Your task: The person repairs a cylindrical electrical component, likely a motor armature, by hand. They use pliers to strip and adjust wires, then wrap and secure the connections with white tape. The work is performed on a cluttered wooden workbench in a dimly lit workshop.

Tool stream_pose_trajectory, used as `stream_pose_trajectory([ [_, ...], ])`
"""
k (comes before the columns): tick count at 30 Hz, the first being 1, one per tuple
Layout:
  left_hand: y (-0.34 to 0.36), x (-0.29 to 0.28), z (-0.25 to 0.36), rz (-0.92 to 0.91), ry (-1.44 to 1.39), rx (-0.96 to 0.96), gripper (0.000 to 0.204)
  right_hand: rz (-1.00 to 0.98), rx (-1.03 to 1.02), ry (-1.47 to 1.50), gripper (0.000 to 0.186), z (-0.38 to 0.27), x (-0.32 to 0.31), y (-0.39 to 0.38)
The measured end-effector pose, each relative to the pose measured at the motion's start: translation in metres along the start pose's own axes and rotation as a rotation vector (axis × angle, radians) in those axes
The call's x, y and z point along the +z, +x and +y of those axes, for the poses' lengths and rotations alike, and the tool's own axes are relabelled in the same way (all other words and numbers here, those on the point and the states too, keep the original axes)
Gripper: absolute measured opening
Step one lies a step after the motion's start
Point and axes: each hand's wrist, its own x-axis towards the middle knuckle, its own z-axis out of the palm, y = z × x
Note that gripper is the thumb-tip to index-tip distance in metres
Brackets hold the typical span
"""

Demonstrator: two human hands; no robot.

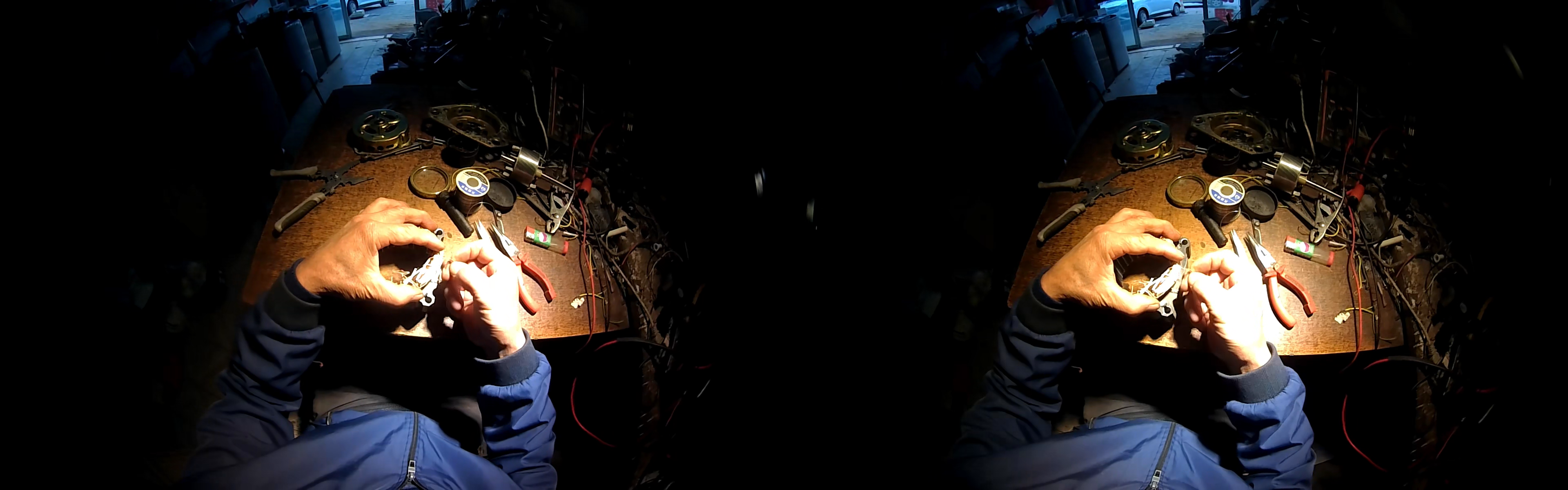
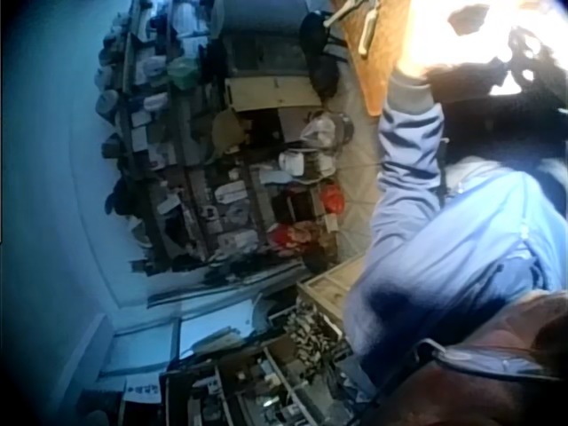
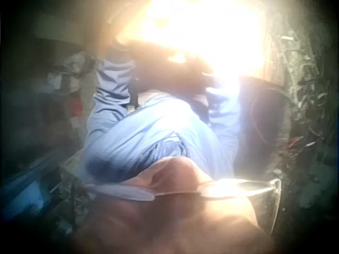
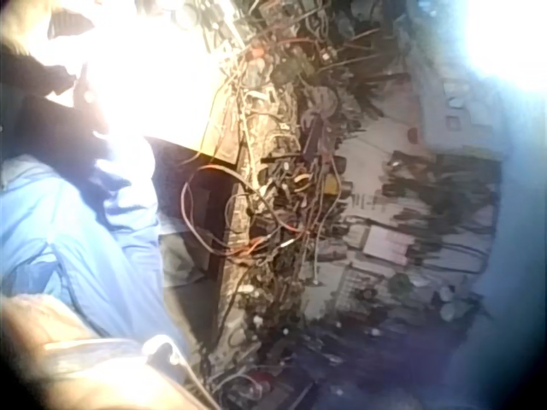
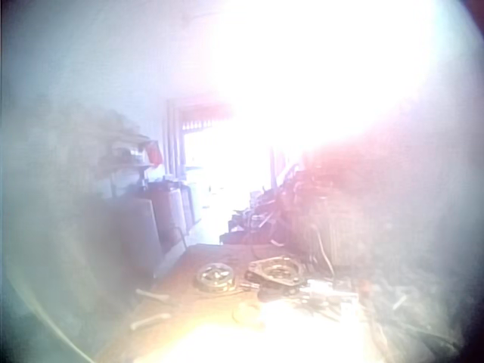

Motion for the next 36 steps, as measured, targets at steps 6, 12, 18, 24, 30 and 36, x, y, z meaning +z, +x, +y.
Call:
stream_pose_trajectory([
  [6,0.0,0.001,-0.002,0.01,-0.003,0.027,0.066,-0.049,-0.006,-0.382,0.012,-0.008,-0.002,0.0],
  [12,-0.001,0.0,-0.001,0.011,0.004,0.031,0.064,-0.116,0.063,-0.249,0.012,-0.014,-0.004,0.002],
  [18,0.0,0.003,-0.002,0.02,-0.006,0.048,0.064,-0.035,0.146,-0.097,0.009,-0.002,-0.009,0.005],
  [24,-0.002,0.005,-0.005,0.022,-0.004,0.045,0.064,-0.032,0.094,-0.169,0.009,-0.001,-0.003,0.001],
  [30,-0.003,0.006,-0.006,0.027,0.018,0.037,0.067,0.01,0.057,-0.237,0.008,-0.004,0.002,0.002],
  [36,0.002,0.001,-0.002,0.031,-0.027,0.03,0.068,-0.002,0.05,-0.214,0.008,0.002,-0.002,0.001],
])
